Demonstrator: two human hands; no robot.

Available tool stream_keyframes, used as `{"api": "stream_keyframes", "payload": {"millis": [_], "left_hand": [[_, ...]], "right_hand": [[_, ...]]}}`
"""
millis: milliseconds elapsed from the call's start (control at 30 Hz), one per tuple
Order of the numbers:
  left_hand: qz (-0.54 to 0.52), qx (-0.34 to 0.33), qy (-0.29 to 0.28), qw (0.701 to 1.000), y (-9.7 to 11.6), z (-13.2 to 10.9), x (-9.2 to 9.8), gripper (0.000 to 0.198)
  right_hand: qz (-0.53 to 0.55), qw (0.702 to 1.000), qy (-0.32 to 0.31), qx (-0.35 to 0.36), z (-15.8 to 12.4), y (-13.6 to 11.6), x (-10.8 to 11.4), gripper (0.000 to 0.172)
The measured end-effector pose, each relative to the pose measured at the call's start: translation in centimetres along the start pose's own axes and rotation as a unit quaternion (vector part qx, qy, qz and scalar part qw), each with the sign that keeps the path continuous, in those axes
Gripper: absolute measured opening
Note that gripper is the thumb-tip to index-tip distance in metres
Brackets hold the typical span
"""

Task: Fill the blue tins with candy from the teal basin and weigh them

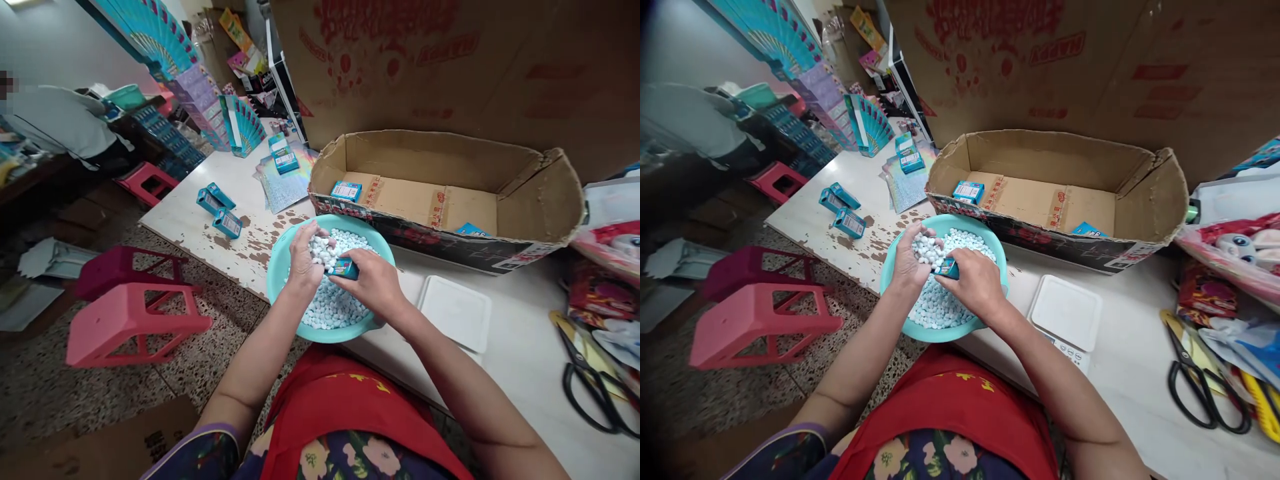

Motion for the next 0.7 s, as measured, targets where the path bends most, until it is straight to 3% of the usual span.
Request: {"api": "stream_keyframes", "payload": {"millis": [233, 700], "left_hand": [[0.086, -0.026, 0.025, 0.996, -0.2, 0.0, -0.1, 0.037], [0.12, -0.079, -0.014, 0.99, 0.6, -0.2, -0.9, 0.029]], "right_hand": [[0.005, 1.0, 0.026, -0.009, 0.0, -0.2, 0.3, 0.032], [0.099, 0.992, 0.078, -0.013, -0.2, 0.2, -0.2, 0.033]]}}
Point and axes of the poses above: each hand's wrist, its own z-axis towards the middle knuckle, its own x-axis out of the back of the hand, y = z × x, the point moved 2 cm from there along z, towards the middle knuckle, and after that the axes turned 14 degrees about x, right-handed, at the moved point
